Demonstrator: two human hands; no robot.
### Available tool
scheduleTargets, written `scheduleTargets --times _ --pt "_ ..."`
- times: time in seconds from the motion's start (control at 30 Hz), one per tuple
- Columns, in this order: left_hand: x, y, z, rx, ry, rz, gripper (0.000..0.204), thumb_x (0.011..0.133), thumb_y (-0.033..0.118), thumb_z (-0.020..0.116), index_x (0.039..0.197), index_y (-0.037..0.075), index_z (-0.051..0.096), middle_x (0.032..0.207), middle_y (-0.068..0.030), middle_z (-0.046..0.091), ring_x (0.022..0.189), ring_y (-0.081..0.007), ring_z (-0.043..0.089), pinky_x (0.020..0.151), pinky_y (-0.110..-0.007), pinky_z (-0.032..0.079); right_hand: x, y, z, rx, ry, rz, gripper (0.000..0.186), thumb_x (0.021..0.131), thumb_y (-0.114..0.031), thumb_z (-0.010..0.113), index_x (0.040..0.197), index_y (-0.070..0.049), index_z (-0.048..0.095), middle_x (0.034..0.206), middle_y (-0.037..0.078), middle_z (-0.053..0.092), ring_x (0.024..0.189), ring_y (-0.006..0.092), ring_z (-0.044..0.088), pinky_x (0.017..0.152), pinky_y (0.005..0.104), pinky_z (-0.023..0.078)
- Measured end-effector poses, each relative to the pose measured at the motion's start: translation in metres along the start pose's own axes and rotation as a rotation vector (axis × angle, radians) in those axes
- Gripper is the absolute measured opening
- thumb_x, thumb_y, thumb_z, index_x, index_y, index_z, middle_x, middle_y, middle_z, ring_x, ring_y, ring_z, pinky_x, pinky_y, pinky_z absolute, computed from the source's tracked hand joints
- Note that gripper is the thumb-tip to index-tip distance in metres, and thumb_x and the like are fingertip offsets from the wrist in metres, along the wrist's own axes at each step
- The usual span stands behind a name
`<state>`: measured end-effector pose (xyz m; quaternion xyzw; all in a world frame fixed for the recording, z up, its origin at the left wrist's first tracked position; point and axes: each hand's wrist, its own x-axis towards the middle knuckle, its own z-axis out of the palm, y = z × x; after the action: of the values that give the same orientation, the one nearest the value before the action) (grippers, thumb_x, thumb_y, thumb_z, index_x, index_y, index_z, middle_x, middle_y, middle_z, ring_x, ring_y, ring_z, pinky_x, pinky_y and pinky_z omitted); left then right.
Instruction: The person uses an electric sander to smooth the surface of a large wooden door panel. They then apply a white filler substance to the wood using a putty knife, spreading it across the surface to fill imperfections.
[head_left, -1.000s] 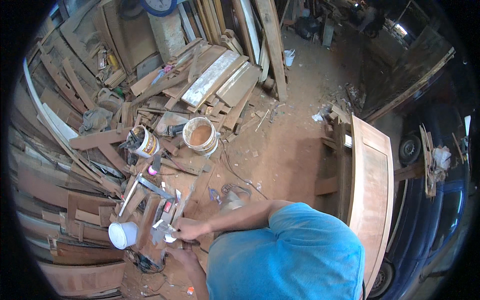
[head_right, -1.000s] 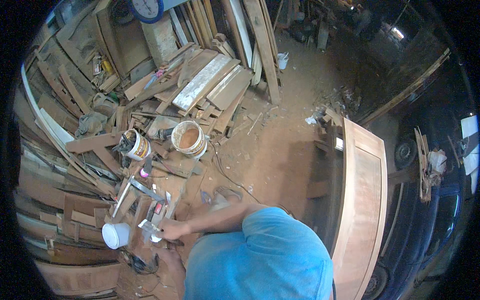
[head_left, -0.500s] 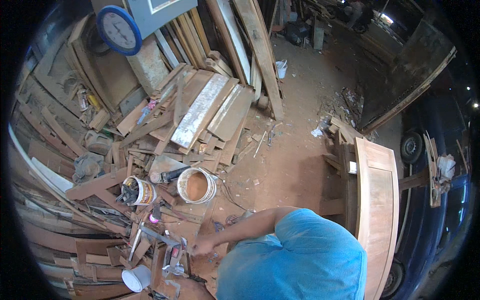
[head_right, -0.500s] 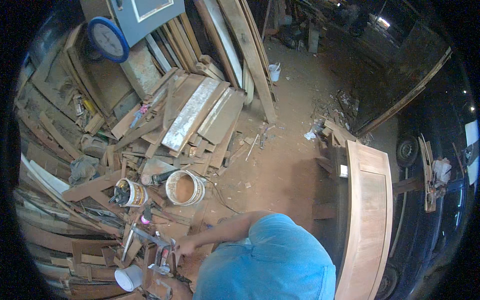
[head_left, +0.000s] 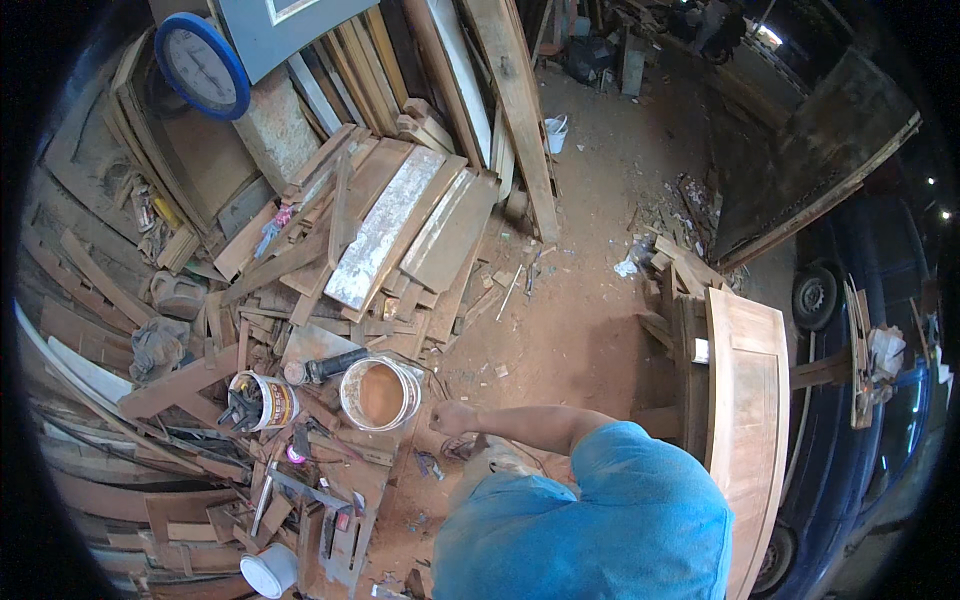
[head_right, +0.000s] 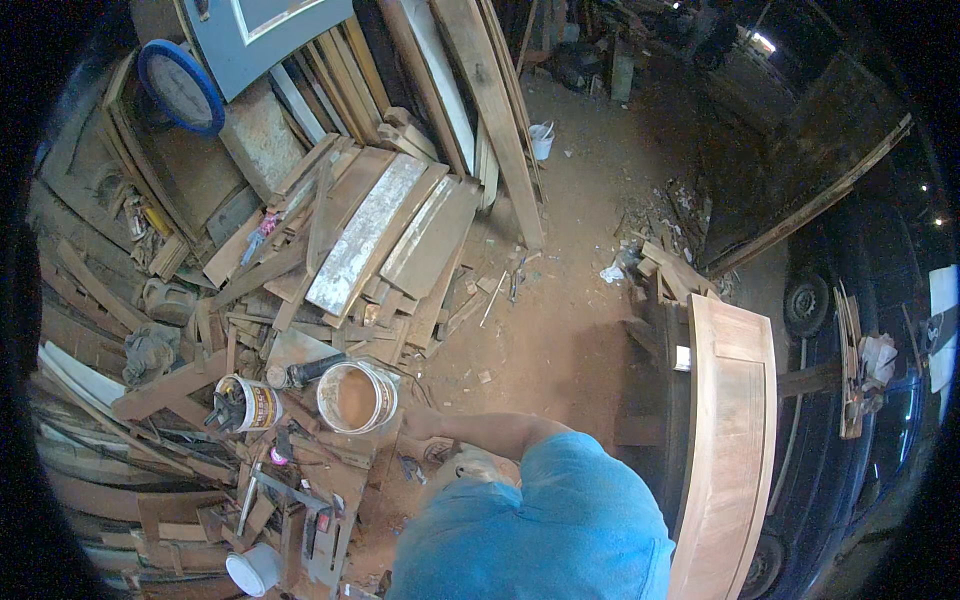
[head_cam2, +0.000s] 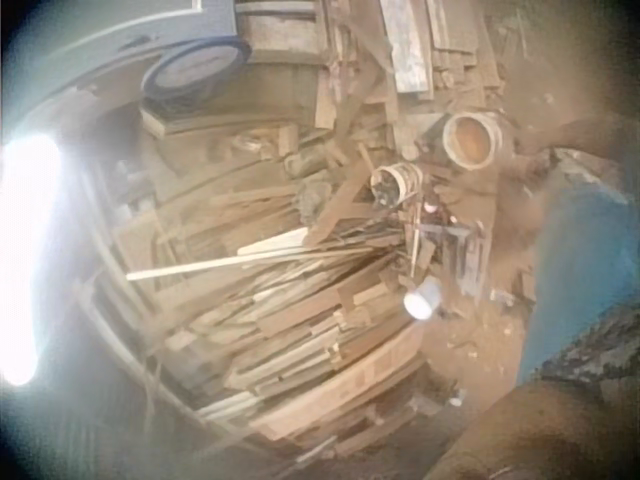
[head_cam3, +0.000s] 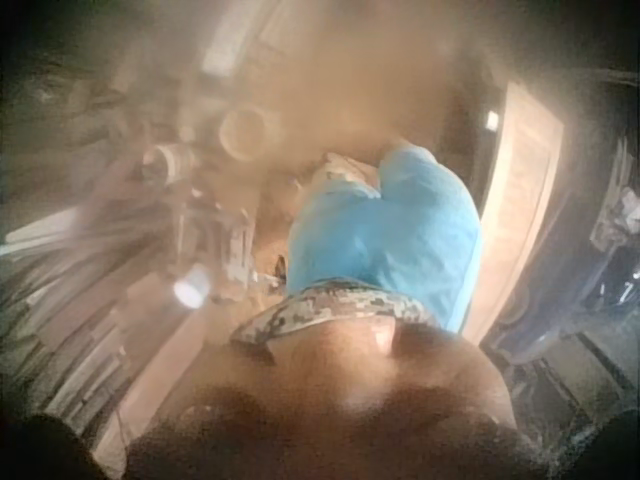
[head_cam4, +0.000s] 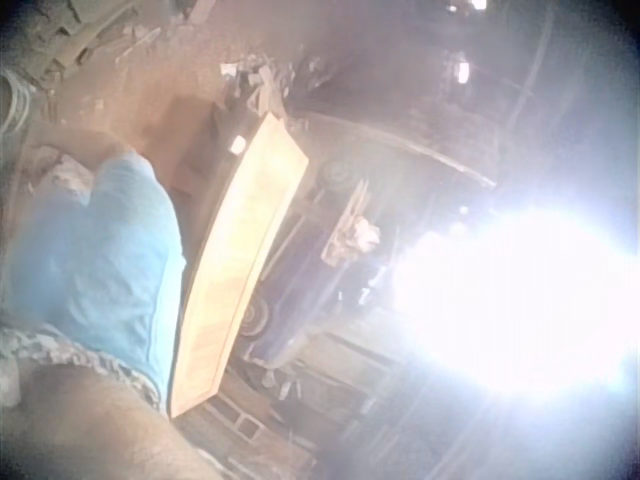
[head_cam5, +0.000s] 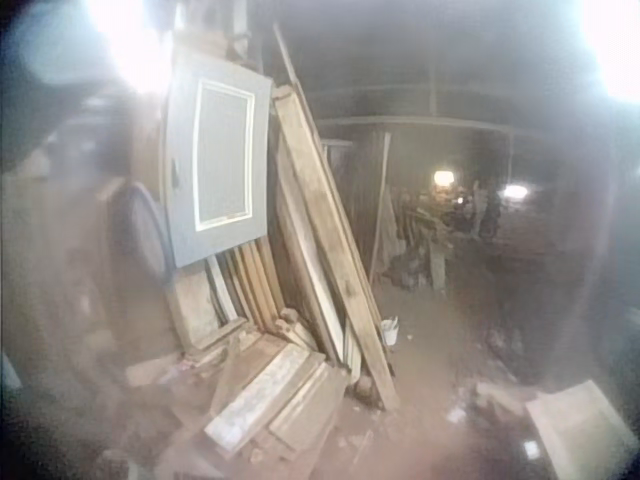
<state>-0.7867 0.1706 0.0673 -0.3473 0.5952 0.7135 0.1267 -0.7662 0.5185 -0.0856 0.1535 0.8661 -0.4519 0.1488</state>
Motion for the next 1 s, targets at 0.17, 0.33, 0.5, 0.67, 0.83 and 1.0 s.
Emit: scheduleTargets --times 0.17,0.33,0.5,0.67,0.83,1.0 --pt "-0.001 0.0 0.002 0.015 0.009 -0.011 0.059 0.106 0.052 0.034 0.155 0.018 0.029 0.131 -0.0159 0.052 0.103 -0.0247 0.064 0.081 -0.039 0.058 0.01 0.008 -0.025 -0.176 -0.064 -0.043 0.042 0.086 -0.036 0.062 0.094 0.004 0.071 0.094 0.032 0.068 0.092 0.0456 0.068 0.085 0.0524 0.053" --pt "-0.005 -0.002 -0.001 0.019 0.042 -0.013 0.059 0.106 0.052 0.034 0.154 0.019 0.029 0.129 -0.0157 0.052 0.102 -0.0244 0.064 0.08 -0.039 0.058 0.02 -0.025 -0.053 0.086 0.129 -0.291 0.041 0.085 -0.034 0.063 0.103 0.002 0.07 0.096 0.029 0.069 0.094 0.0454 0.067 0.085 0.0517 0.053" --pt "-0.004 -0.005 0.009 0.04 0.022 -0.029 0.058 0.106 0.052 0.034 0.154 0.019 0.029 0.127 -0.0154 0.053 0.1 -0.0241 0.064 0.079 -0.038 0.058 0.07 0.038 -0.022 -0.118 0.049 -0.168 0.04 0.085 -0.034 0.063 0.106 -0.001 0.07 0.098 0.028 0.069 0.095 0.0451 0.067 0.084 0.0516 0.054" --pt "-0.006 -0.006 0.006 0.036 0.039 -0.031 0.058 0.106 0.052 0.034 0.154 0.02 0.03 0.126 -0.0152 0.054 0.099 -0.0237 0.065 0.077 -0.037 0.058 0.079 0.041 -0.029 -0.09 0.044 -0.116 0.043 0.085 -0.036 0.063 0.108 0.0 0.069 0.098 0.028 0.069 0.095 0.0443 0.067 0.084 0.0512 0.054" --pt "-0.022 -0.015 -0.025 0.015 0.11 -0.044 0.058 0.106 0.052 0.034 0.154 0.02 0.03 0.124 -0.015 0.055 0.098 -0.0234 0.065 0.076 -0.037 0.058 0.084 0.017 -0.064 -0.153 -0.082 -0.06 0.048 0.088 -0.041 0.062 0.112 0.0 0.068 0.105 0.026 0.07 0.101 0.0425 0.067 0.088 0.0484 0.053" --pt "-0.053 -0.023 -0.065 -0.021 0.212 -0.07 0.057 0.106 0.052 0.035 0.154 0.021 0.03 0.123 -0.0147 0.056 0.096 -0.0231 0.065 0.075 -0.036 0.058 0.123 0.069 -0.04 -0.115 -0.006 -0.04 0.045 0.089 -0.043 0.061 0.106 -0.002 0.07 0.107 0.026 0.069 0.097 0.0446 0.066 0.085 0.0494 0.053"
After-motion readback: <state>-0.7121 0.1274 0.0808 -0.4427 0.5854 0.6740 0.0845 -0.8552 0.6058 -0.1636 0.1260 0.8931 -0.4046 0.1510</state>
